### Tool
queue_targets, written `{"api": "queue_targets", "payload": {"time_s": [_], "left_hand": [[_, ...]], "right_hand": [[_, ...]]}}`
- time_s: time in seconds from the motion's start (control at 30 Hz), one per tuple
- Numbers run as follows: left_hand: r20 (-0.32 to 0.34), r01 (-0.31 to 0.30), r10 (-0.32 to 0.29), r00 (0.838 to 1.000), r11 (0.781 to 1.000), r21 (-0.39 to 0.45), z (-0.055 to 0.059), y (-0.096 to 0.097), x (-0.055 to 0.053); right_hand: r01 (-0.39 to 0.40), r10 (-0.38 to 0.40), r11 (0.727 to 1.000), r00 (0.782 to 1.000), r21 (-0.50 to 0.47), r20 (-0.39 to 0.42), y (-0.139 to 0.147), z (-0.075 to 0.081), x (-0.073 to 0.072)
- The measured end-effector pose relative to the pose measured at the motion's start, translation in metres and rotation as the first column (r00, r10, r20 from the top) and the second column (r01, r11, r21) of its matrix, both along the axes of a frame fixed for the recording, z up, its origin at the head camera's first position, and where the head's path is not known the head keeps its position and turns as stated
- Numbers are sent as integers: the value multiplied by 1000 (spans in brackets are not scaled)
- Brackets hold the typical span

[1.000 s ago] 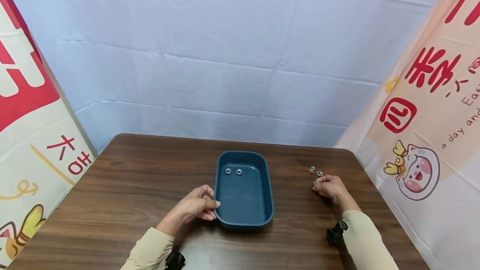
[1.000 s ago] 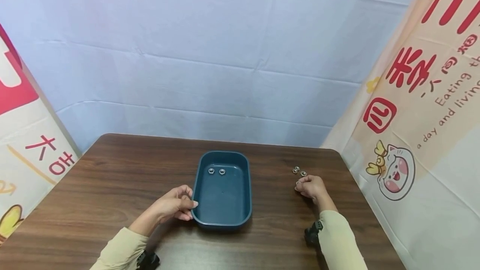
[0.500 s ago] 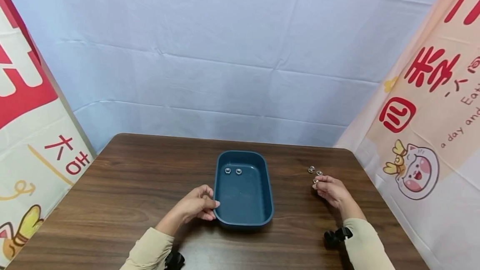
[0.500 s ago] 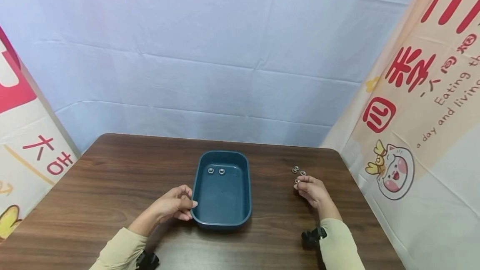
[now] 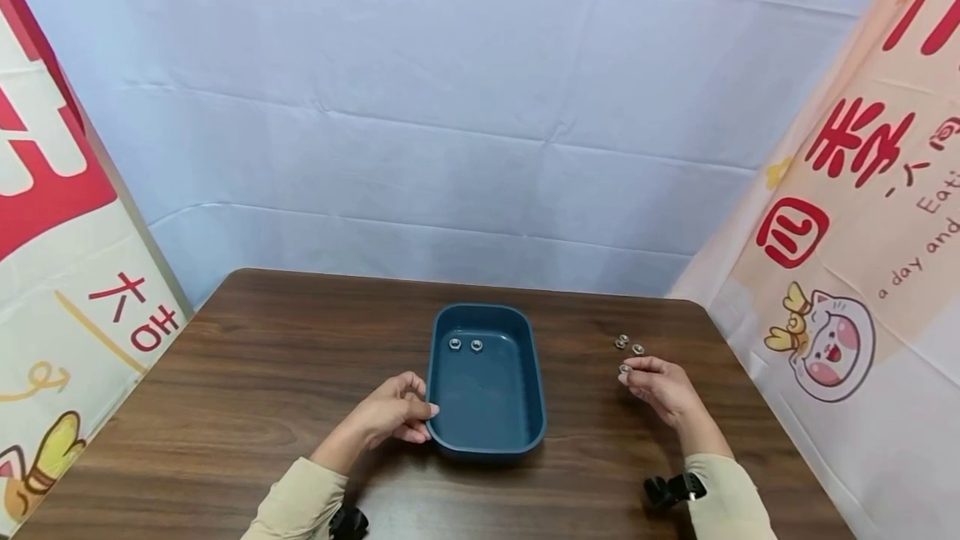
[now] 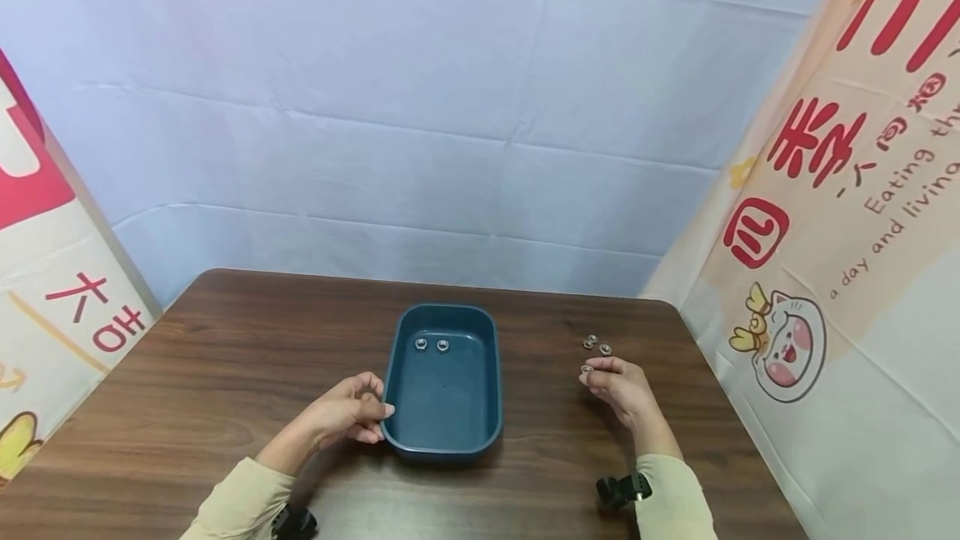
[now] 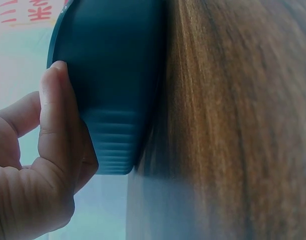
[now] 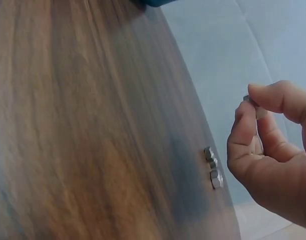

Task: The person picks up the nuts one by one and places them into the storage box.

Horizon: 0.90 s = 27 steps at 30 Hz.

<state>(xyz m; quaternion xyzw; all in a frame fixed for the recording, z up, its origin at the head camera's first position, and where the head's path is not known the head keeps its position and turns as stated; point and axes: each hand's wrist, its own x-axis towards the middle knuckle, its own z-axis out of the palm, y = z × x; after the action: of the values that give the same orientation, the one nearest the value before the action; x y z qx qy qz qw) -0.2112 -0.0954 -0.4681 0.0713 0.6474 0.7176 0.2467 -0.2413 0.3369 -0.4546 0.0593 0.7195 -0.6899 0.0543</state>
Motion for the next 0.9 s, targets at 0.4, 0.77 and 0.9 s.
{"api": "queue_targets", "payload": {"time_s": [0.4, 0.77, 0.9], "left_hand": [[18, -1, 1, 1000, 1000, 1, -4, -2, -2], [24, 4, -4, 1000, 1000, 5, 0, -1, 0], [24, 1, -1, 1000, 1000, 7, 1, -1, 1]], "right_hand": [[21, -26, 996, 998, -92, -63, -26, 5, -2], [-41, 35, 995, 997, -86, -75, -47, 11, -7], [-70, 67, 995, 996, -64, -59, -54, 13, -10]]}}
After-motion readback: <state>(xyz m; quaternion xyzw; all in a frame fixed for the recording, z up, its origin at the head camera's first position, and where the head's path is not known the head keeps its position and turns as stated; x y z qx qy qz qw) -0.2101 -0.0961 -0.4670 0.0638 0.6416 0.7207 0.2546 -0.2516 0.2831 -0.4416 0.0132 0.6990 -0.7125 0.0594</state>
